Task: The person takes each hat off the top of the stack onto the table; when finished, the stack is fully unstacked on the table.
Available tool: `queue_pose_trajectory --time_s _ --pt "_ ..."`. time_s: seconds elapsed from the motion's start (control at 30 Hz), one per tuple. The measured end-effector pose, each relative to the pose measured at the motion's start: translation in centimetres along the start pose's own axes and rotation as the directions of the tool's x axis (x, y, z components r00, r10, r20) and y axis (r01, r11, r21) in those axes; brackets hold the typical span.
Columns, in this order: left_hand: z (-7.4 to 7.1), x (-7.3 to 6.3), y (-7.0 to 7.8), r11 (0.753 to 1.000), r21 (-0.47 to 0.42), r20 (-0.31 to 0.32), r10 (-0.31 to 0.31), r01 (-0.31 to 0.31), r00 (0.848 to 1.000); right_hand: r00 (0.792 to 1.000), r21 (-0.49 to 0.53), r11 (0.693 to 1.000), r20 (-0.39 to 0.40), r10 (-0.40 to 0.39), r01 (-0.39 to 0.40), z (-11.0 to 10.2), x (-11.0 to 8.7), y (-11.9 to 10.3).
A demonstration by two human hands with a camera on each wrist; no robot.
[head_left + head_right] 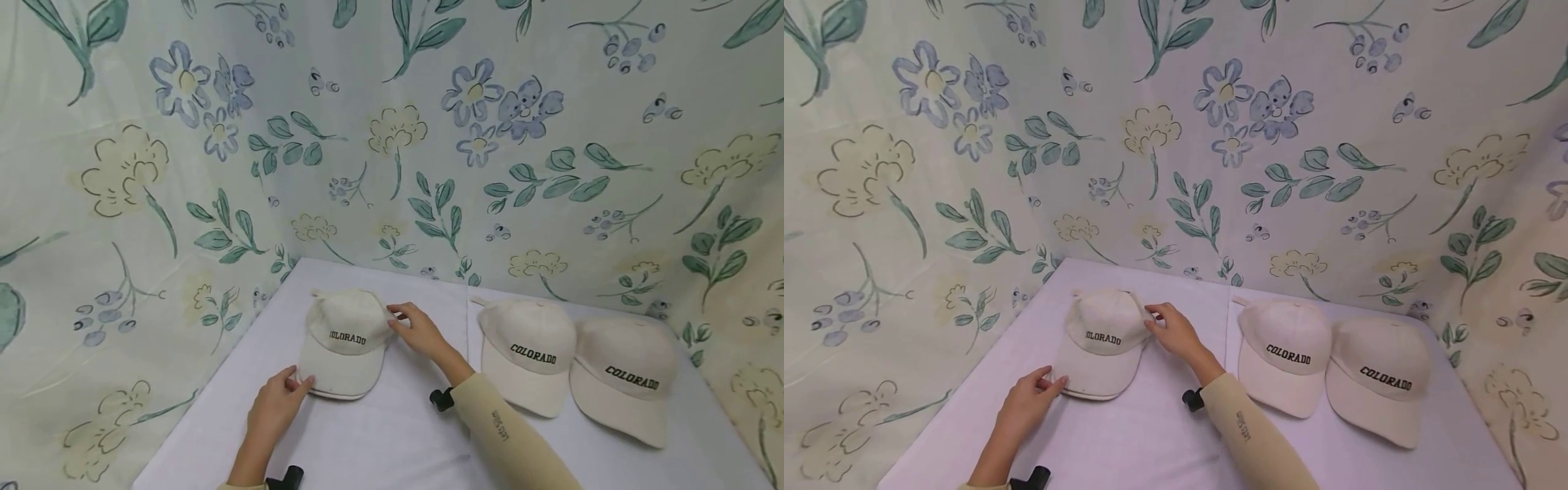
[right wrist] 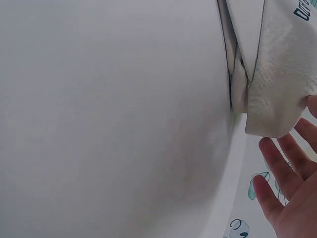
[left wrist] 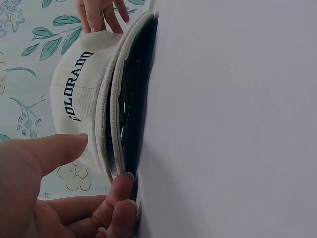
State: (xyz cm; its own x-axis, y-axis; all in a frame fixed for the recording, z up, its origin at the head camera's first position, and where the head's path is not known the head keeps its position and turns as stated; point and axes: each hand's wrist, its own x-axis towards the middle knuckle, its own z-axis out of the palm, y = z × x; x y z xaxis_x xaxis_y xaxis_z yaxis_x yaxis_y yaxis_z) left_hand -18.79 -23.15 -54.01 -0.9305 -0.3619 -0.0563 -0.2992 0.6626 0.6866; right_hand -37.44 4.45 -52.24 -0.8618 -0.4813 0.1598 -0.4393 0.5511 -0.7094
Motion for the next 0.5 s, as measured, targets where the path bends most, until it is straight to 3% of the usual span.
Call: queue_pose_trajectory --time_s 0.3,0.5 --pt "-0.15 0.04 -0.11 0.999 0.021 0.013 -0.026 0.026 1.0 0.998 -0.002 0.999 -0.036 -0.054 0.054 0.65 -0.12 -0.37" --pt "-0.11 0.23 -0.19 1.0 -0.024 -0.004 0.012 -0.012 1.0 0.992 0.015 0.996 -0.096 -0.082 0.084 0.92 -0.02 -0.31"
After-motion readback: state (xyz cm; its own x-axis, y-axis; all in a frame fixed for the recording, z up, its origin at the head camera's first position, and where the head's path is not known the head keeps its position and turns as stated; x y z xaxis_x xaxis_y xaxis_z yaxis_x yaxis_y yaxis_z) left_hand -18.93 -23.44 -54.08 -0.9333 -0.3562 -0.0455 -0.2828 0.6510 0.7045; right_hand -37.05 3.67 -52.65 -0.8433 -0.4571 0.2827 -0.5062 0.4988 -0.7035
